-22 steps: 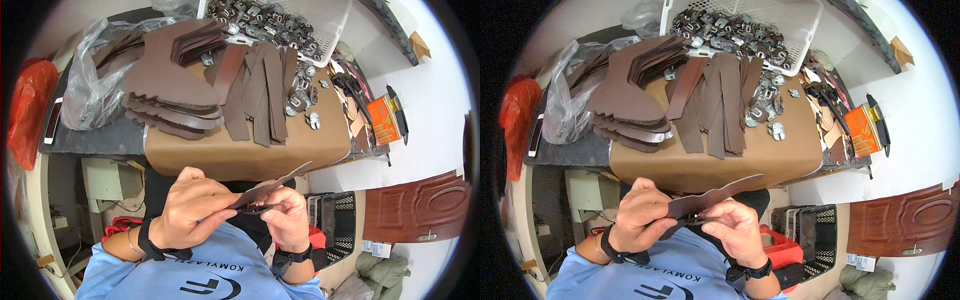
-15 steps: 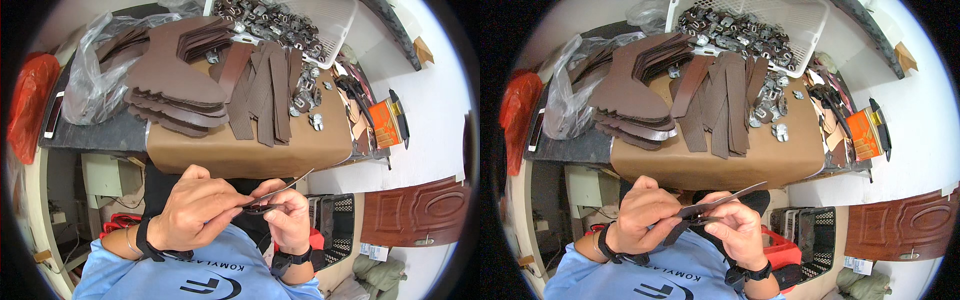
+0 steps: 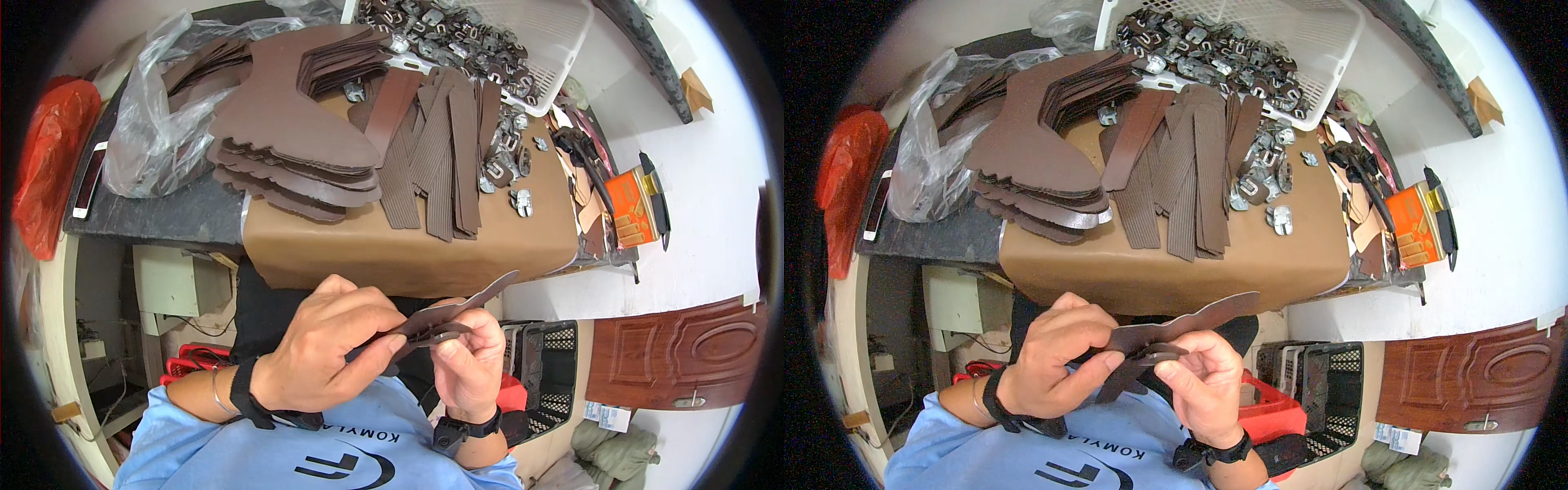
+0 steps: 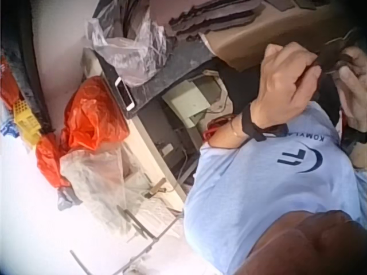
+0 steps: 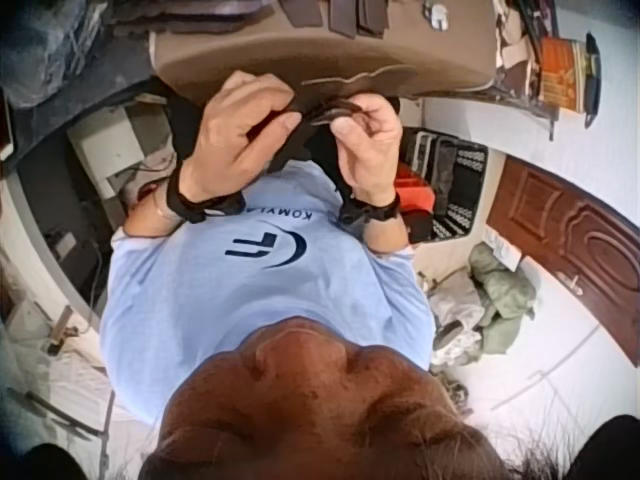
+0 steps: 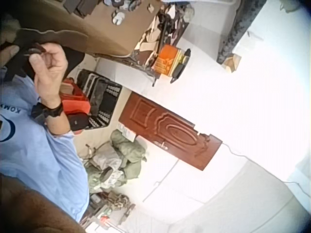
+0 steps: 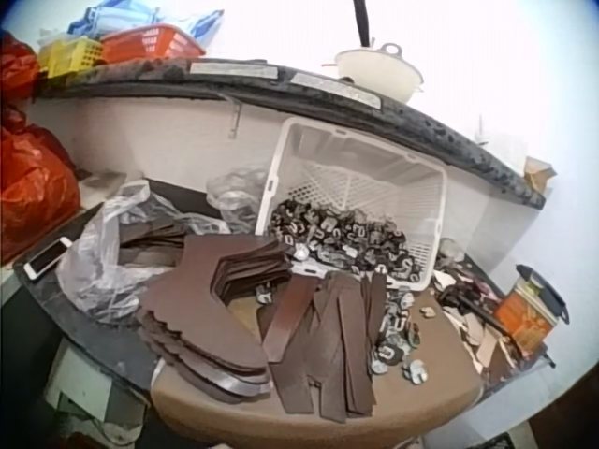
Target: Organizing leather shoe pieces and manually attaching metal buckles to straps.
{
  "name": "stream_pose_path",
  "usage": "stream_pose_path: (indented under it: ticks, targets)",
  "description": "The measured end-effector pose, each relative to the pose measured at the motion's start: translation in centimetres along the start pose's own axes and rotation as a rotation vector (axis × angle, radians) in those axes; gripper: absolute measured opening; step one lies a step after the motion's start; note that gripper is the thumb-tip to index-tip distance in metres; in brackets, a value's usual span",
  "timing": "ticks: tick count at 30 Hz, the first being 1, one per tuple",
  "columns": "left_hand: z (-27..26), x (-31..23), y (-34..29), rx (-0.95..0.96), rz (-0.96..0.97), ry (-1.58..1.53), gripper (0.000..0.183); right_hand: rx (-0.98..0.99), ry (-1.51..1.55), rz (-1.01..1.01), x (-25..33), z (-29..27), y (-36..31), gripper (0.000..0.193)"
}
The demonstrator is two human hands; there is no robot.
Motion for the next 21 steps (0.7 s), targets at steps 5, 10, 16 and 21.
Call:
stream_pose_path:
  ticks: [5, 10, 16, 21]
  targets:
    - [0.3, 0.7, -0.7, -0.087, -0.062, -0.149, 0.020, 0.015, -0.193, -0.024, 1.3, 1.9, 0.0, 0.021]
    - [0.3, 2.9, -0.8, -0.094, -0.199, -0.396, 0.021, 0.020, -0.303, -0.009, 0.8, 1.9, 0.5, 0.022]
    - [0.5, 5.0, -1.9, -0.177, -0.320, -0.605, 0.020, 0.036, -0.636, -0.216, 2.1, 3.9, 1.6, 0.026]
    - [0.3, 6.1, -2.4, -0.289, -0.345, -0.925, 0.030, 0.043, -0.684, -0.276, 2.3, 4.5, 2.3, 0.021]
Point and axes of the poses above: each hand's wrist, its own y-axis towards the middle knuckle, its own z-axis out of the palm, x = y × z, the point moved 9 cm from there along y, towards the middle knuckle
